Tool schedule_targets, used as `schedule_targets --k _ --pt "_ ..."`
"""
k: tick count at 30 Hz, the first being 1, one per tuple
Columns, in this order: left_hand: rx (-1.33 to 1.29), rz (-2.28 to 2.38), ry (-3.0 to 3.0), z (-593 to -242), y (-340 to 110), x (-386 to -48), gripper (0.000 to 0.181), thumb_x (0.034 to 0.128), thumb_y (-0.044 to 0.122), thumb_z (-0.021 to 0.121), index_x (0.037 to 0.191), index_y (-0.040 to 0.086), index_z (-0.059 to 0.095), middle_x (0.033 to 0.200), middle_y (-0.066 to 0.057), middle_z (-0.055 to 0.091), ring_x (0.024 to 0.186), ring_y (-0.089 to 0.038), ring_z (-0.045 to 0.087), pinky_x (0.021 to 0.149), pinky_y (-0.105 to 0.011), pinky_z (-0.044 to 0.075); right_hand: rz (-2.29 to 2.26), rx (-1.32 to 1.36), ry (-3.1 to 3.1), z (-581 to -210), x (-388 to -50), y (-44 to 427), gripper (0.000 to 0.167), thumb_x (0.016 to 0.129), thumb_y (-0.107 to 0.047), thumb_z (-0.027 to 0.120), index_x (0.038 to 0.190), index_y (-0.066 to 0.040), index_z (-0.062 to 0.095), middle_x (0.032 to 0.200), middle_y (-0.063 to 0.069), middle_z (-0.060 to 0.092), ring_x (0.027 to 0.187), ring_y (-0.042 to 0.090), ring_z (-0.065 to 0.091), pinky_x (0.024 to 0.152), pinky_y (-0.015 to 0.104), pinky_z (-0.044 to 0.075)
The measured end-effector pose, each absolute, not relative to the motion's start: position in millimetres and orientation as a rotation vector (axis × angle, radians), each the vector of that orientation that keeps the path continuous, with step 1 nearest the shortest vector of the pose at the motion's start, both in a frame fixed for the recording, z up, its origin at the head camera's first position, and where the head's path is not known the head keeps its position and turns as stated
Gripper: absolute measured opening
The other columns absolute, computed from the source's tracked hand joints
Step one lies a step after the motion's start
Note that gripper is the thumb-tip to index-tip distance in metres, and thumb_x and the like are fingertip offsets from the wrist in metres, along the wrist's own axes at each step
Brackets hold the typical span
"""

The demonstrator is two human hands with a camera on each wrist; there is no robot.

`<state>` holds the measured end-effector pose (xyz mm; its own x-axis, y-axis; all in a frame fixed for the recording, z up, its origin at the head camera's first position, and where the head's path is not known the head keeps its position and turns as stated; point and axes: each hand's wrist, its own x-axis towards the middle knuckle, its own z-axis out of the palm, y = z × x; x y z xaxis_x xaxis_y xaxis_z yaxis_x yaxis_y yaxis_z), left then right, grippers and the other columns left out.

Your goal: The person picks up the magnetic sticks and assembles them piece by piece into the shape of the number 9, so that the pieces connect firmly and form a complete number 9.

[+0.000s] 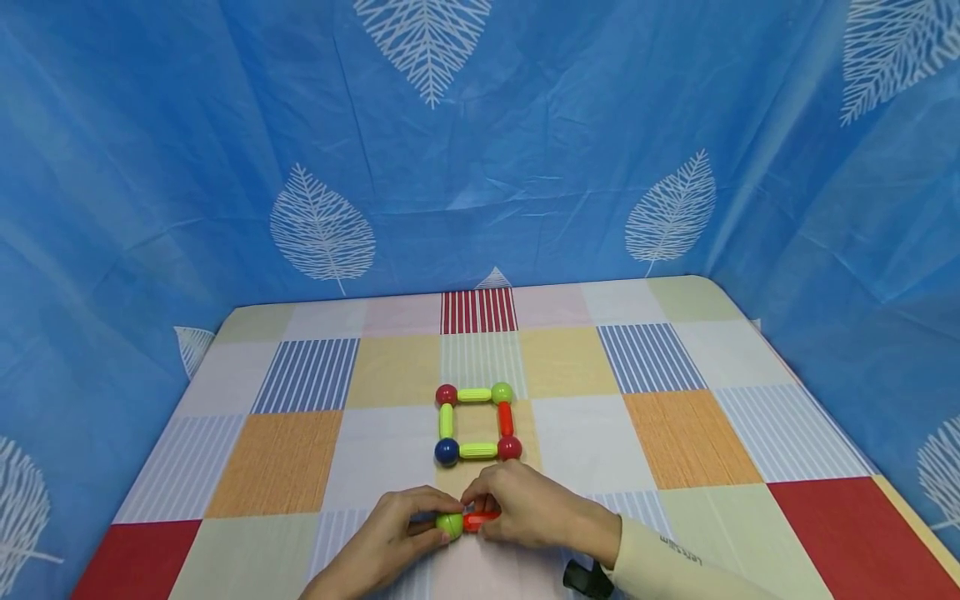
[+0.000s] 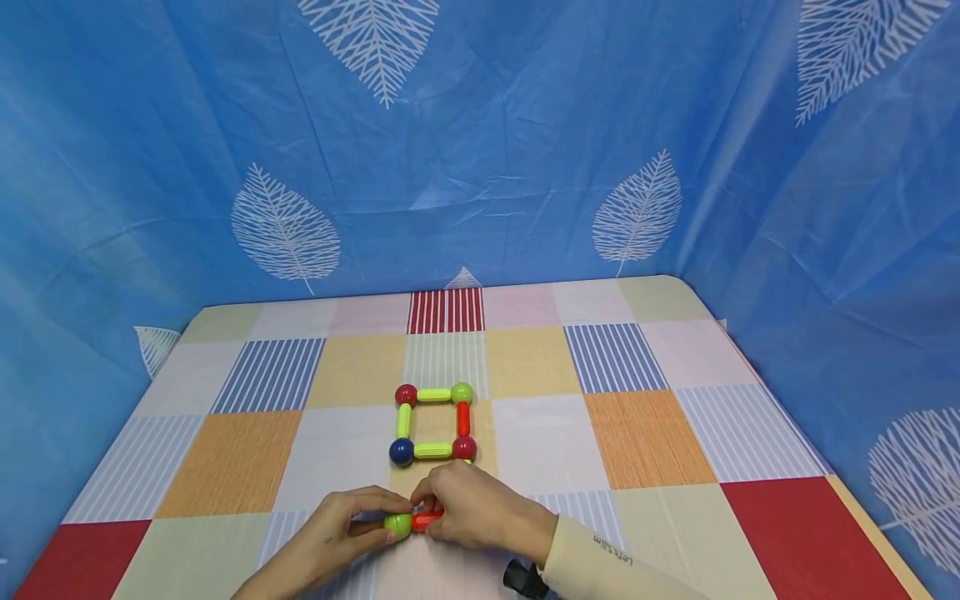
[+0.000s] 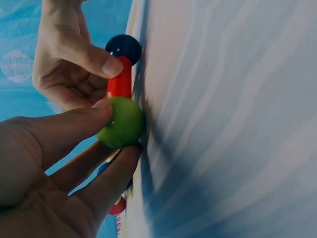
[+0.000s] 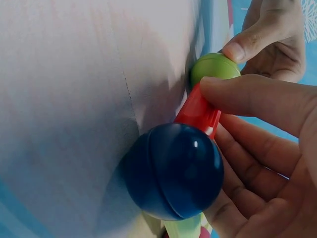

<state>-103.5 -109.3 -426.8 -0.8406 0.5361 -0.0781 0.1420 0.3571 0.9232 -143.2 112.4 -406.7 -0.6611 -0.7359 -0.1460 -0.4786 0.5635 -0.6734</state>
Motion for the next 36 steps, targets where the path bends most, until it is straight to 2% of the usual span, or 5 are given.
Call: schedule_targets --k 14,18,21,27,36 --pt "0.680 1.406 2.300 -424.8 -109.8 -101.6 0.023 0.0910 0.008 0.069 0.114 0.006 0.071 0.111 -0.002 0.069 0.106 -0.013 0.063 0.088 -0.023 0.051 -0.873 -1.003 2.347 -406.2 -144.5 114.6 0.030 0.079 -0.010 0.080 0.108 -0.010 0.074 0.086 -0.016 0.062 0.077 -0.004 0.056 0.068 0.015 0.049" --pt "0.681 1.394 2.308 -424.5 -110.4 -101.6 0.024 0.0922 0.011 0.068 0.116 0.006 0.070 0.112 -0.001 0.069 0.106 -0.013 0.063 0.089 -0.026 0.052 -0.982 -0.966 2.404 -397.0 -160.9 121.2 0.025 0.086 -0.013 0.075 0.109 -0.007 0.073 0.089 -0.011 0.066 0.077 -0.001 0.059 0.068 0.018 0.051" --pt "0.670 1.372 2.324 -423.8 -110.9 -102.2 0.024 0.0923 0.013 0.069 0.116 0.007 0.070 0.112 0.000 0.069 0.106 -0.014 0.063 0.089 -0.029 0.053 -0.993 -0.901 2.567 -390.0 -179.9 125.5 0.021 0.088 -0.012 0.073 0.108 -0.005 0.073 0.092 -0.003 0.068 0.078 0.007 0.059 0.067 0.024 0.051" --pt "0.637 1.350 2.314 -423.7 -110.9 -102.0 0.025 0.0922 0.014 0.069 0.116 0.008 0.070 0.113 0.000 0.068 0.106 -0.015 0.063 0.089 -0.029 0.053 -0.608 -0.911 2.701 -393.4 -197.8 126.0 0.024 0.082 -0.015 0.079 0.105 -0.008 0.074 0.100 -0.001 0.065 0.092 0.014 0.054 0.076 0.030 0.049" --pt "0.652 1.349 2.339 -424.0 -109.3 -101.6 0.025 0.0919 0.015 0.069 0.116 0.009 0.070 0.113 0.002 0.068 0.106 -0.015 0.063 0.088 -0.028 0.053 -0.527 -1.046 2.736 -399.8 -197.7 127.5 0.018 0.080 -0.010 0.079 0.097 -0.010 0.078 0.094 -0.003 0.069 0.089 0.012 0.055 0.077 0.030 0.050"
